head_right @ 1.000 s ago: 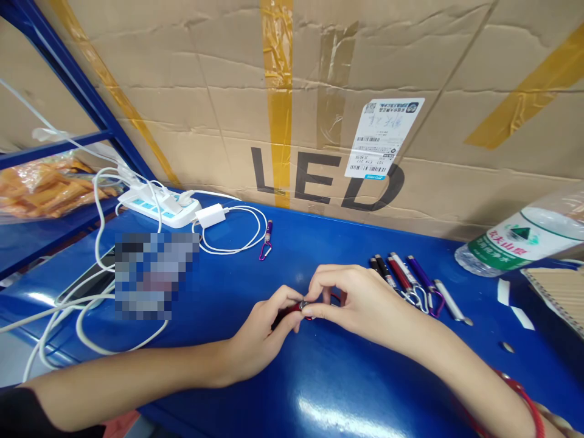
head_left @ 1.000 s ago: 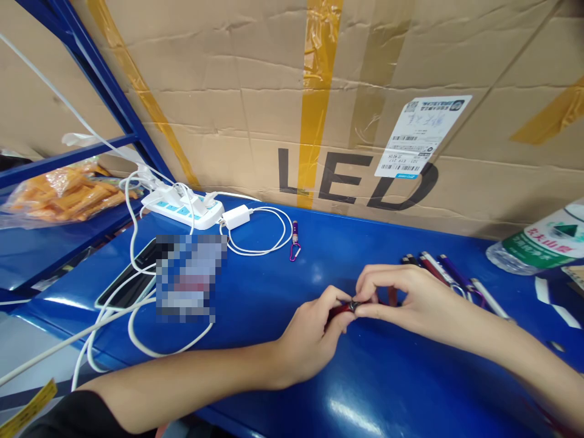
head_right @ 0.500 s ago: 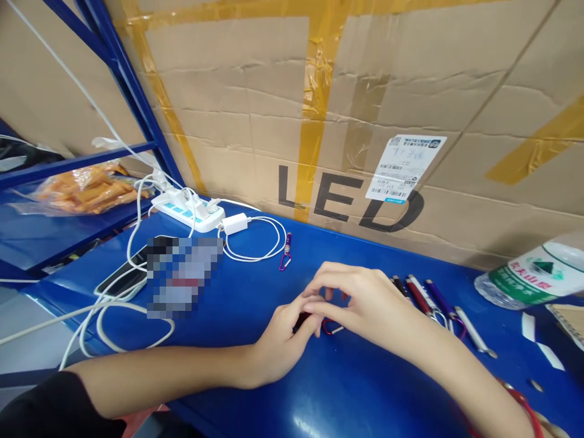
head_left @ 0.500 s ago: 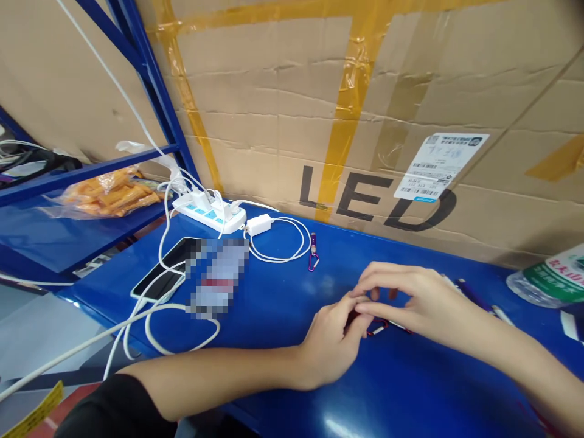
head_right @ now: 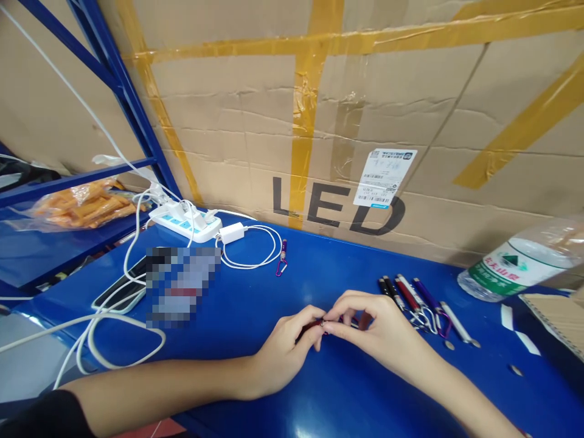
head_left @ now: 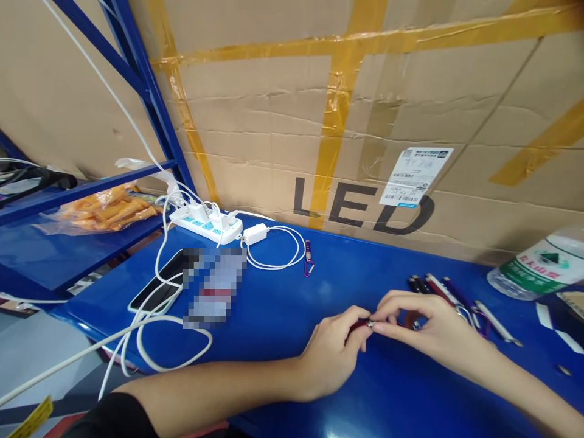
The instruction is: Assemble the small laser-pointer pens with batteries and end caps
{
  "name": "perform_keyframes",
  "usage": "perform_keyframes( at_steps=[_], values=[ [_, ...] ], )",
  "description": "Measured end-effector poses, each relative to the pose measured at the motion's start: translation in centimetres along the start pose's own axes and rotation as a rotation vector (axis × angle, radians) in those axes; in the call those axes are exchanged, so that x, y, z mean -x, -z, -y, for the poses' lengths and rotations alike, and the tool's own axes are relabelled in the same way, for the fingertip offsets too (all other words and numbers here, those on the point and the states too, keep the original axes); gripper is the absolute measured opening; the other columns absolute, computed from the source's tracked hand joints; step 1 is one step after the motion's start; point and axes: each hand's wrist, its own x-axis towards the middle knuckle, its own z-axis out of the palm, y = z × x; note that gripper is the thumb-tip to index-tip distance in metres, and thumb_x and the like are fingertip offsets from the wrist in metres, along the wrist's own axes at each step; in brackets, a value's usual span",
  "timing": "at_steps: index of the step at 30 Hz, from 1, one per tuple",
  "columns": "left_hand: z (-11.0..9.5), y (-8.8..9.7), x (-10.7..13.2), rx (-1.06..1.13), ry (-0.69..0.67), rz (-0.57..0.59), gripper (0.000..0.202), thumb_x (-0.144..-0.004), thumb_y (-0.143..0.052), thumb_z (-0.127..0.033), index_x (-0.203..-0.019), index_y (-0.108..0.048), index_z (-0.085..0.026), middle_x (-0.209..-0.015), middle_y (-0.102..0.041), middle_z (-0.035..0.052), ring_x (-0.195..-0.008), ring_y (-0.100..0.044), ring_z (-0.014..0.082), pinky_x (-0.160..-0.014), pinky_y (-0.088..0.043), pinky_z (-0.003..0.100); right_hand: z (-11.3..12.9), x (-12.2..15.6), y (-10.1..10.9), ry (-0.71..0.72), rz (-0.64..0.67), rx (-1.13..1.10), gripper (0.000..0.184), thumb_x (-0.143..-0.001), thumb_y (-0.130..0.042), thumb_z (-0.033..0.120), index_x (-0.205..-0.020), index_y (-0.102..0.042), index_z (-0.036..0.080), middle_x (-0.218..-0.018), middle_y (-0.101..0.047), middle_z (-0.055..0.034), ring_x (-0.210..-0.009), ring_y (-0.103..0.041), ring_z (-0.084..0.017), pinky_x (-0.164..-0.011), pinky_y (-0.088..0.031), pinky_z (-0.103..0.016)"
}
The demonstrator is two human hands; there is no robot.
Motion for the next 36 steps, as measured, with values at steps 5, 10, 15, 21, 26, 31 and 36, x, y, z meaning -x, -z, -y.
perform_keyframes(
  at_steps=[5,10,15,21,26,31,36],
  values=[
    [0.1,-0.3,0.3,-0.084,-0.049,0.087,0.018,-0.094,-0.037,-0.021,-0.097,-0.055,-0.02,-0.072,-0.053,-0.0027,-0.064,-0.05,0.012,-0.063,-0.04,0.021,-0.6,1.7,-1.2,-0.067,-0.096,-0.144,0.025,-0.074,-0.065,0.043,-0.067,-0.067,0.02,-0.064,-0.064,-0.0019,-0.053,-0.055,-0.013,-0.048,-0.046,-0.024],
    [-0.1,-0.5,0.5,-0.137,-0.056,0.122,0.016,-0.093,-0.039,-0.02,-0.099,-0.054,-0.02,-0.083,-0.06,0.0005,-0.073,-0.055,0.0148,-0.068,-0.043,0.024,-1.0,2.5,-2.2,-0.057,-0.211,-0.269,0.024,-0.074,-0.065,0.041,-0.07,-0.065,0.018,-0.062,-0.06,-0.0008,-0.046,-0.054,-0.01,-0.044,-0.047,-0.023],
    [-0.5,-0.5,0.5,-0.117,-0.079,0.131,0.018,-0.091,-0.043,-0.019,-0.106,-0.054,-0.019,-0.092,-0.063,0.0036,-0.081,-0.059,0.0167,-0.075,-0.044,0.025,-0.9,2.9,-2.5,-0.021,-0.292,-0.316,0.019,-0.072,-0.068,0.037,-0.067,-0.068,0.019,-0.065,-0.062,-0.0028,-0.043,-0.057,-0.011,-0.041,-0.048,-0.022],
    [-0.2,-0.4,0.2,-0.092,-0.076,0.091,0.016,-0.091,-0.041,-0.016,-0.095,-0.056,-0.019,-0.072,-0.055,-0.0023,-0.062,-0.05,0.0118,-0.061,-0.039,0.021,-1.0,3.0,-3.0,0.021,-0.34,-0.356,0.012,-0.072,-0.07,0.031,-0.072,-0.073,0.019,-0.069,-0.064,-0.0035,-0.038,-0.056,-0.009,-0.039,-0.049,-0.022],
    [-0.3,-0.5,0.3,-0.069,-0.067,0.101,0.016,-0.09,-0.041,-0.016,-0.095,-0.057,-0.019,-0.07,-0.053,-0.0031,-0.062,-0.049,0.0112,-0.061,-0.038,0.02,-1.0,2.9,-2.8,0.025,-0.308,-0.408,0.013,-0.071,-0.071,0.031,-0.065,-0.073,0.02,-0.067,-0.065,-0.0039,-0.042,-0.057,-0.01,-0.04,-0.052,-0.022],
    [-0.4,-0.3,0.2,-0.057,-0.052,0.103,0.016,-0.091,-0.04,-0.016,-0.094,-0.056,-0.02,-0.071,-0.052,-0.0035,-0.063,-0.049,0.0109,-0.061,-0.038,0.02,-1.1,2.8,-2.6,0.032,-0.277,-0.393,0.012,-0.074,-0.068,0.03,-0.07,-0.074,0.02,-0.07,-0.065,-0.0048,-0.043,-0.058,-0.01,-0.041,-0.051,-0.022],
    [-0.2,-0.3,0.1,-0.069,-0.058,0.101,0.015,-0.091,-0.039,-0.015,-0.09,-0.053,-0.02,-0.069,-0.051,-0.0046,-0.063,-0.049,0.0105,-0.063,-0.038,0.02,-1.6,2.9,-2.8,0.025,-0.259,-0.403,0.012,-0.075,-0.067,0.029,-0.077,-0.075,0.021,-0.073,-0.063,-0.005,-0.045,-0.058,-0.01,-0.041,-0.05,-0.022]
  ],
)
